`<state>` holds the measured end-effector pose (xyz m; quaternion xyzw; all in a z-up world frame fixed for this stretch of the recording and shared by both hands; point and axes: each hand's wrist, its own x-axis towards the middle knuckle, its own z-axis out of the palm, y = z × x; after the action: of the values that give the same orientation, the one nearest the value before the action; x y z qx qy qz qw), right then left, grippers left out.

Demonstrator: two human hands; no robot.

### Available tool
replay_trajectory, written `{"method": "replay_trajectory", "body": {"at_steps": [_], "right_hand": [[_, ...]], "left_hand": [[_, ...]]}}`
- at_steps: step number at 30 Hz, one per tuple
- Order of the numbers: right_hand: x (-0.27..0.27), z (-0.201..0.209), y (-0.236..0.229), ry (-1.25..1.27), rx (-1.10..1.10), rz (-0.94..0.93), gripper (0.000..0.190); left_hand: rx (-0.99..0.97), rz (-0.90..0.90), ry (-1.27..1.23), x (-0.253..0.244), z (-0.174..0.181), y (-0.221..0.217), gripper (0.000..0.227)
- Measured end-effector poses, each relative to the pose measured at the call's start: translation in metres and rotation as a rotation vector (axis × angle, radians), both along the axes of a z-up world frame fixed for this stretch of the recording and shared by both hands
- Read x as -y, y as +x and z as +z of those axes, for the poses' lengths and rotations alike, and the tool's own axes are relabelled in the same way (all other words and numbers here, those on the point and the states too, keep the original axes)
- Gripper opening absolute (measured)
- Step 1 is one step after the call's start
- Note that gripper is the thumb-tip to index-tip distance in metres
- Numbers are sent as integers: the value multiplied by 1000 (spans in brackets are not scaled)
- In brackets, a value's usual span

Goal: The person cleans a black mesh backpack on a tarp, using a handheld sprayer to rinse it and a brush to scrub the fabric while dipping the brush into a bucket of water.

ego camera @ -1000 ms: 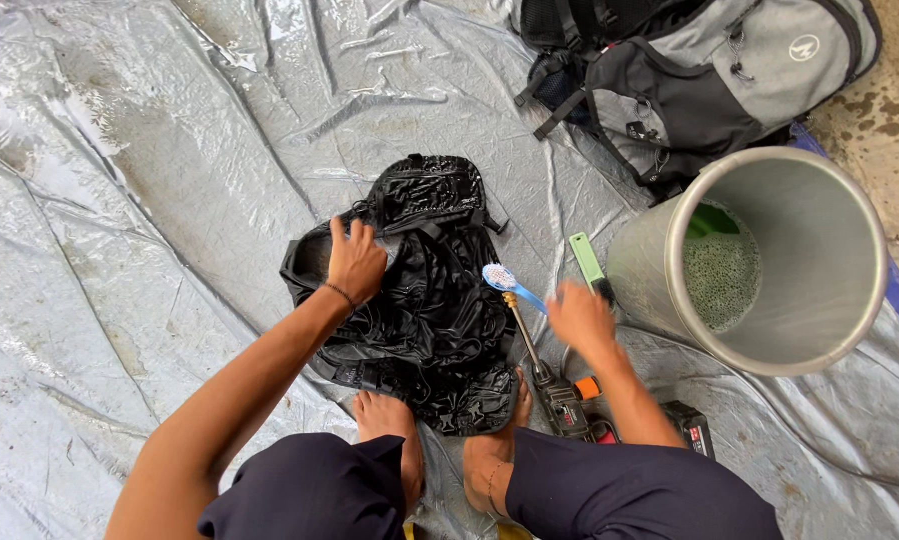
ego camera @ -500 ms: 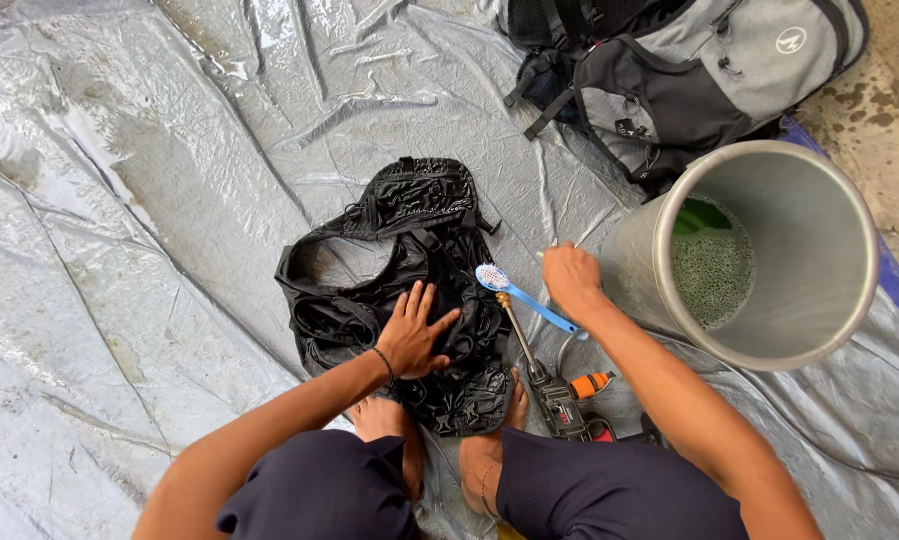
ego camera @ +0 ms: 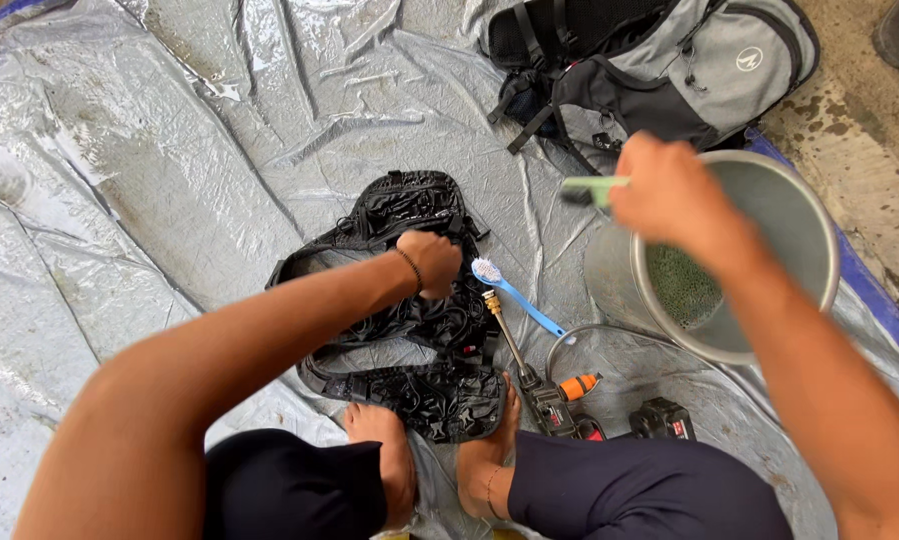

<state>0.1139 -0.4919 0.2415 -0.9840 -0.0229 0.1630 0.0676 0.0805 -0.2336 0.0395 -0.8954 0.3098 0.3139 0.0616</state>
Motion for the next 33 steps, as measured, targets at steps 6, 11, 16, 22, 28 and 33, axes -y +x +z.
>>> {"method": "replay_trajectory", "body": {"at_steps": [6, 11, 16, 22, 28, 33], "right_hand": [[5, 69, 60, -265, -405, -290, 44], [62, 19, 75, -456, -468, -371, 44], [98, -66, 53, 74, -220, -679, 49], [84, -134, 18, 750, 427, -1321, 59], [37, -110, -2, 826, 462, -1222, 85], [35, -125, 20, 634, 484, -1118, 45]], "left_hand": [[-340, -132, 233, 56, 10, 4, 72], [-621, 540, -26, 93, -42, -52, 127], [-461, 847, -435, 105, -33, -81, 139], [-501, 875, -512, 127, -59, -94, 126], [-655, 940, -795, 139, -33, -110, 124], [-676, 947, -881, 149, -22, -105, 125]]}}
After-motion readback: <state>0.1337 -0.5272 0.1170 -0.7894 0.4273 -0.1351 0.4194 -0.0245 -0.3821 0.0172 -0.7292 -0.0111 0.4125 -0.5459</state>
